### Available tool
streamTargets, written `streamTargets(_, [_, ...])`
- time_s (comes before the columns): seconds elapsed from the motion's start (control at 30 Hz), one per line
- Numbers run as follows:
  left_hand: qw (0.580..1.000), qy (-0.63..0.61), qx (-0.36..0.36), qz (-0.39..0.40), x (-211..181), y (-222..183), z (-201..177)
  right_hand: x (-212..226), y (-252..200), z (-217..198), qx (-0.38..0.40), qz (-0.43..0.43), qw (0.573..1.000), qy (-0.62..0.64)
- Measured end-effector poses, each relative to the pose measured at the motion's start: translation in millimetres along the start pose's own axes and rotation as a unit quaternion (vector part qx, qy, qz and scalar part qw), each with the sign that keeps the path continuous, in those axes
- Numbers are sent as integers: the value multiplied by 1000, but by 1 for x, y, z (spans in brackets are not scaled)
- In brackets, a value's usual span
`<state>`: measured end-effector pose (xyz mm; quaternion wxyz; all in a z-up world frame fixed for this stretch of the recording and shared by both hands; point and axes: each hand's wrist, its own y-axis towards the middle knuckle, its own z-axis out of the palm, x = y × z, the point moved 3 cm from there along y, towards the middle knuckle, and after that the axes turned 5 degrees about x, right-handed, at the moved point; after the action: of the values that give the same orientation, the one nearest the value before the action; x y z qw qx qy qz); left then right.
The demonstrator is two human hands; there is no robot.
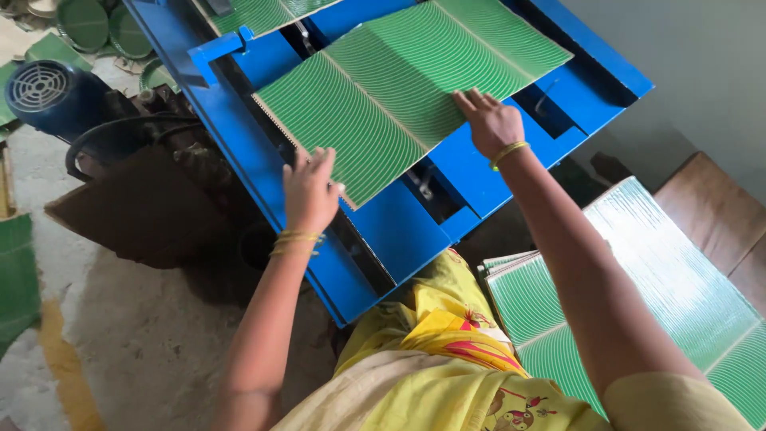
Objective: The recorder is picking up green-patterned paper sheets and placing them into an industrial machine for processing.
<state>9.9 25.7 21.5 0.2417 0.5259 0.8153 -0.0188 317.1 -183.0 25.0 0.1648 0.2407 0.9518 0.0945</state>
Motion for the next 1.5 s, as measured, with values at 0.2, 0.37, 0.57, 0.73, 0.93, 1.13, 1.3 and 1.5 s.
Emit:
streamTargets(0.2, [978, 140, 153, 32, -18, 24, 49, 6, -11, 45, 102, 11, 995, -8])
streamTargets(0.37, [962, 209, 167, 51, -22, 24, 69, 9, -45, 57, 81, 5, 996, -21])
streamTargets(0.57, [949, 187, 246, 62, -47, 1, 53, 5, -95, 43, 65, 8, 998, 8])
streamTargets(0.73, [947, 201, 246, 52, -59, -14, 52, 13, -134, 11, 123, 36, 986, 103])
streamTargets(0.93, [995, -38, 53, 81, -84, -74, 27, 8, -276, 1, 141, 59, 987, 57])
streamTargets(1.13, [982, -172, 2, 79, -119, -136, -12, 47, -471, 65, 522, 207, 824, 76])
streamTargets(1.3, [974, -216, 19, 59, -116, -145, -6, 79, -511, 95, 515, 358, 762, 161])
streamTargets(1.5, [960, -257, 39, 104, -145, -141, -19, 75, -508, 115, 505, 373, 764, 150])
